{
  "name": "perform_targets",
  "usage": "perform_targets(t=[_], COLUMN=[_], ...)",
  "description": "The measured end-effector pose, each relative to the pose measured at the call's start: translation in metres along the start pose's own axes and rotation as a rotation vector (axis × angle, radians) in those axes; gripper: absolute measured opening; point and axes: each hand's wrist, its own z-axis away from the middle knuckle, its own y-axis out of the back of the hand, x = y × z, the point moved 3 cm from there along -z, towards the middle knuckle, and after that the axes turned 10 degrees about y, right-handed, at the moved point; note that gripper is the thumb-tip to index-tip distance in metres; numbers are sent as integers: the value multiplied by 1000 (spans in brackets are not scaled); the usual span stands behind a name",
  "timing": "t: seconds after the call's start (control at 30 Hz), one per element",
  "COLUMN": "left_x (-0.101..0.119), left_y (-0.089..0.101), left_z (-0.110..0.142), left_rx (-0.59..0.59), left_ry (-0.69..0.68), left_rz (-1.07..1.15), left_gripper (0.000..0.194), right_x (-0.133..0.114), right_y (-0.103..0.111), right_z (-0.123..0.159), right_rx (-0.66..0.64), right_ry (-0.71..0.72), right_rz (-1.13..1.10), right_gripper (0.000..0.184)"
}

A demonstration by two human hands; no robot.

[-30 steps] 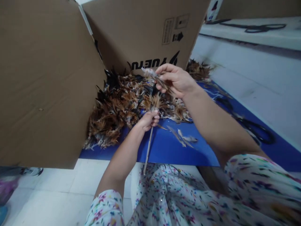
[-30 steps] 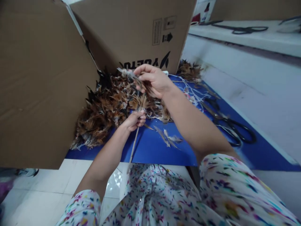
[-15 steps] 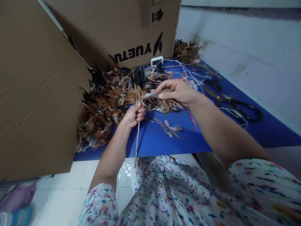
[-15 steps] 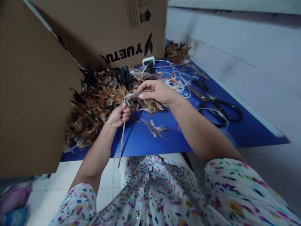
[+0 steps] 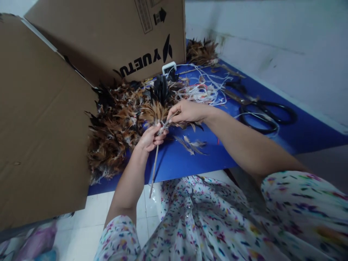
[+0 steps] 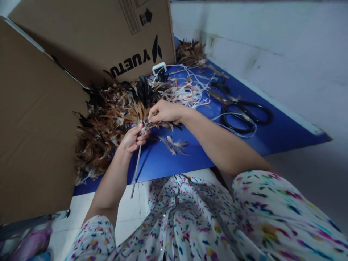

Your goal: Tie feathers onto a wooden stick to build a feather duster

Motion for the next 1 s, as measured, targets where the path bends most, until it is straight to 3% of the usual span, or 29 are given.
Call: perform_targets(t=[0.3,0.67,0.77,1.0], left_x=[-5,-4,-1,12], left_y=[-6,-11,-10,-3], left_z=[-1,2,4,10], left_rx=[-83,-73,-40,-26], left_ry=[17,2,-38,-171], left_rz=[-77,-104,-48,122], left_gripper=[29,36,41,37], right_x=[-1,7,7,-19], right_y=[-4,-10,-3,25], right_z=[-4,-9,-12,7], right_rx=[74,144,281,863], right_ry=[-63,-59,18,506], right_rz=[71,92,59,385], right_gripper=[11,8,10,21])
